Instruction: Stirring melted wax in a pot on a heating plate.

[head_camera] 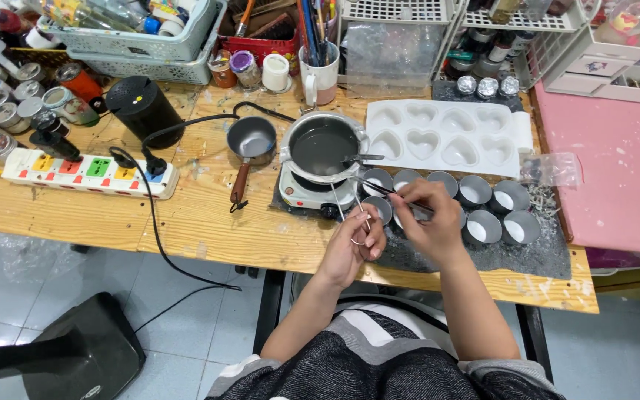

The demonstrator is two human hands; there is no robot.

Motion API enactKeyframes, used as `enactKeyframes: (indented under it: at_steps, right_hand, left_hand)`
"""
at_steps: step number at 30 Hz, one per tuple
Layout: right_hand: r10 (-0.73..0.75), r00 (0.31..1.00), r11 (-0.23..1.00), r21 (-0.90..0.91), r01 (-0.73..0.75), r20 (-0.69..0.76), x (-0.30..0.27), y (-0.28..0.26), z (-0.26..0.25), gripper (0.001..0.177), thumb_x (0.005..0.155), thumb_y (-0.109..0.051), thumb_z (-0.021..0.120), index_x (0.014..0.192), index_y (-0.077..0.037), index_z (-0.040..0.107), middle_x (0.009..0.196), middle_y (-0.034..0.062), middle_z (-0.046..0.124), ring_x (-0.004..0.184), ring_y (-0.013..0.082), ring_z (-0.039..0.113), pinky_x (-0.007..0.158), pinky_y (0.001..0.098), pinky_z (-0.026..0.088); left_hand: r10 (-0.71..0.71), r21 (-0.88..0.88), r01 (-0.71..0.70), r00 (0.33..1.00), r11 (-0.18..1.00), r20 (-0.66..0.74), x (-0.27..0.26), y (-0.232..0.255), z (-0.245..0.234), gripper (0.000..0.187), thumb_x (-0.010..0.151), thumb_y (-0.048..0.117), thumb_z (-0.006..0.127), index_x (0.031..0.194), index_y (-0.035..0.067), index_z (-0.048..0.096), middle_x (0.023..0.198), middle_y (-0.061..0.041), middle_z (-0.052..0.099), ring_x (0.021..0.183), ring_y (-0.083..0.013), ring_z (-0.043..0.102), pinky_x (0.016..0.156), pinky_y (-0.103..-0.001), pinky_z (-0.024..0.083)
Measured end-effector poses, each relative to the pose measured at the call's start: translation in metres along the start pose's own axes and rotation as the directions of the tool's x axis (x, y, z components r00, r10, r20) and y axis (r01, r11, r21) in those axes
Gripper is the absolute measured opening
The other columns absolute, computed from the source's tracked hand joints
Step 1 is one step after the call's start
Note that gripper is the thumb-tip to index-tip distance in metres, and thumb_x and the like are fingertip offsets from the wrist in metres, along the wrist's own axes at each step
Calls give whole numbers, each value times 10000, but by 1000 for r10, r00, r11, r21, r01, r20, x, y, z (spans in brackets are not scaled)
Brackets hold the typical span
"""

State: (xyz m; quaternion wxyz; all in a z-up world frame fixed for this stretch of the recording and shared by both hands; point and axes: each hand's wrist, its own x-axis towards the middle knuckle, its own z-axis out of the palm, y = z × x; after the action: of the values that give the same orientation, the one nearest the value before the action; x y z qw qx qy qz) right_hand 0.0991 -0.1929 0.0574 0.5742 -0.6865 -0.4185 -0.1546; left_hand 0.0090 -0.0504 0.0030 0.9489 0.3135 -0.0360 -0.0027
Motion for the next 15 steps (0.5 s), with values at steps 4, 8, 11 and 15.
enactKeyframes:
  at_steps: [4,8,11,15]
  right_hand:
    - [10,992,1000,-11,-12,-126,-27,8,-46,278,952,75,732,1022,-30,485,934,118,672,841,149,665,739,254,537]
    - [134,911,980,-83,-180,-389,-61,9,-107,309,1030,65,733,1044,-50,447,983,117,658,842,128,631,728,226,506]
    - [144,840,967,-106,-231,-523,-89,21,-152,308,1115,48,720,1075,-49,430,986,101,649,870,124,652,771,238,545]
    - [129,815,894,-290,-342,-565,-113,48,-196,275,1139,37,729,1100,-12,462,997,98,638,915,136,648,862,269,573]
  left_hand:
    - [11,75,-9,1000,997,-21,-2,3,0,224,1091,295,397,1089,103,511,697,17,440,622,-108,486,556,-240,362]
    - [10,67,-7,999,998,-37,-1,3,-1,210,1087,285,402,1061,105,506,680,23,434,602,-102,476,538,-243,354]
    - [2,41,-2,1000,999,-19,-1,1,1,206,1085,281,405,1054,102,502,677,16,431,605,-109,475,541,-244,351]
    - [-38,0,38,999,999,22,-1,1,3,186,1083,266,413,1042,99,484,695,1,434,618,-123,475,566,-251,352]
